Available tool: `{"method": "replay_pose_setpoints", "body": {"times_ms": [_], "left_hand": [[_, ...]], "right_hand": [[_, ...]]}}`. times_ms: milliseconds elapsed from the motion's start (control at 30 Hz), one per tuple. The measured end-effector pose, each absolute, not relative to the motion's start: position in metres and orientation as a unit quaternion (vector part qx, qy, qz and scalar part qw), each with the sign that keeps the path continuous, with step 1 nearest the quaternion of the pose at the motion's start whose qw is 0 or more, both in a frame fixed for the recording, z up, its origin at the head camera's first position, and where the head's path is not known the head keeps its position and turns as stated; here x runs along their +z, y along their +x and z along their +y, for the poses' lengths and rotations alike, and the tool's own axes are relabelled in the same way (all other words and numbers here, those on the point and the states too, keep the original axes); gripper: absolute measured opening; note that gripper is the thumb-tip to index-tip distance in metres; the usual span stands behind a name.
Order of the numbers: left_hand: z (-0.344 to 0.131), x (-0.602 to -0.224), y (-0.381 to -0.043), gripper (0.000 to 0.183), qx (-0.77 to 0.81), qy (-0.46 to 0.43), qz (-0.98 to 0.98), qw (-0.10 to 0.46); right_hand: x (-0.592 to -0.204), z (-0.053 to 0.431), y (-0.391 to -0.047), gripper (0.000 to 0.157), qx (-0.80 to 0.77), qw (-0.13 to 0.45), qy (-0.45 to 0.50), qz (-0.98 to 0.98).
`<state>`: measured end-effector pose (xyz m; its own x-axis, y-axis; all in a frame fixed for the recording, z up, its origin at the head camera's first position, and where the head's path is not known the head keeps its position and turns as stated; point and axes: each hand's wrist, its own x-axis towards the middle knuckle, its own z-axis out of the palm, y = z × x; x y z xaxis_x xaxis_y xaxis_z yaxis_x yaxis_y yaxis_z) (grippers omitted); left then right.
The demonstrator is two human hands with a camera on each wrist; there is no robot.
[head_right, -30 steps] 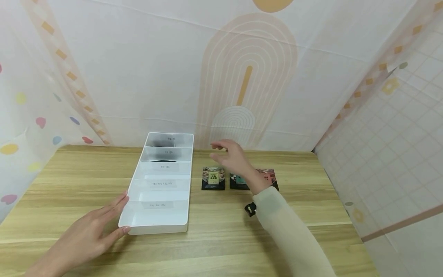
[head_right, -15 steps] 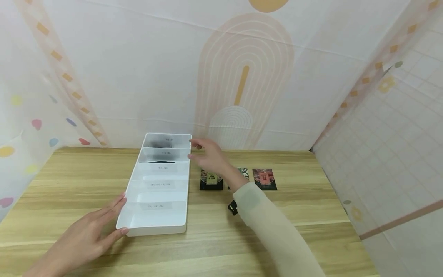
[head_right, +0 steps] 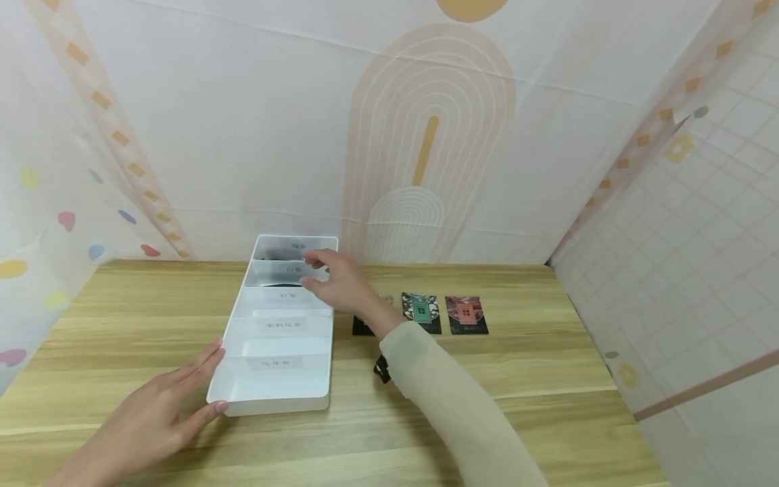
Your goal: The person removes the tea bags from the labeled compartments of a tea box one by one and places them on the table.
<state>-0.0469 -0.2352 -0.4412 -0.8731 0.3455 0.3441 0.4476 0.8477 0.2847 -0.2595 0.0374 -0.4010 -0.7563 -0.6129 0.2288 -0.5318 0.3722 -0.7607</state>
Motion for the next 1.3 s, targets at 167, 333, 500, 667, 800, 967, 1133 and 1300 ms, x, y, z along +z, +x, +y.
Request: {"method": "replay_pose_setpoints", "body": {"times_ms": [167,333,500,667,800,967,1133,1300], "left_hand": [[-0.236,-0.441,-0.047,0.079,-0.179,-0.211,-0.950,0.146],[-0.236,-0.441,-0.047,0.079,-0.177,-0.212,-0.950,0.145],[-0.237,-0.442,-0.047,0.079,-0.177,-0.209,-0.952,0.136],[-0.236,-0.440,-0.047,0.079,-0.178,-0.209,-0.951,0.141],[-0.236,-0.440,-0.047,0.079,-0.179,-0.209,-0.951,0.144],[-0.236,-0.442,-0.047,0.079,-0.179,-0.212,-0.949,0.149],[-0.236,-0.443,-0.047,0.079,-0.175,-0.213,-0.948,0.156],[-0.236,-0.443,-0.047,0.079,-0.174,-0.216,-0.947,0.160]], "right_hand": [[-0.406,0.024,-0.260,0.046,-0.444,0.058,-0.346,0.825],[-0.408,0.013,-0.259,0.046,-0.417,0.063,-0.338,0.841],[-0.412,0.005,-0.259,0.045,-0.398,0.065,-0.333,0.852],[-0.419,0.001,-0.261,0.042,-0.388,0.056,-0.343,0.854],[-0.421,-0.001,-0.261,0.038,-0.375,0.045,-0.348,0.858],[-0.422,-0.001,-0.260,0.030,-0.343,0.037,-0.351,0.871],[-0.425,-0.002,-0.262,0.021,-0.318,0.024,-0.362,0.876],[-0.428,-0.002,-0.261,0.019,-0.311,0.020,-0.356,0.881]]}}
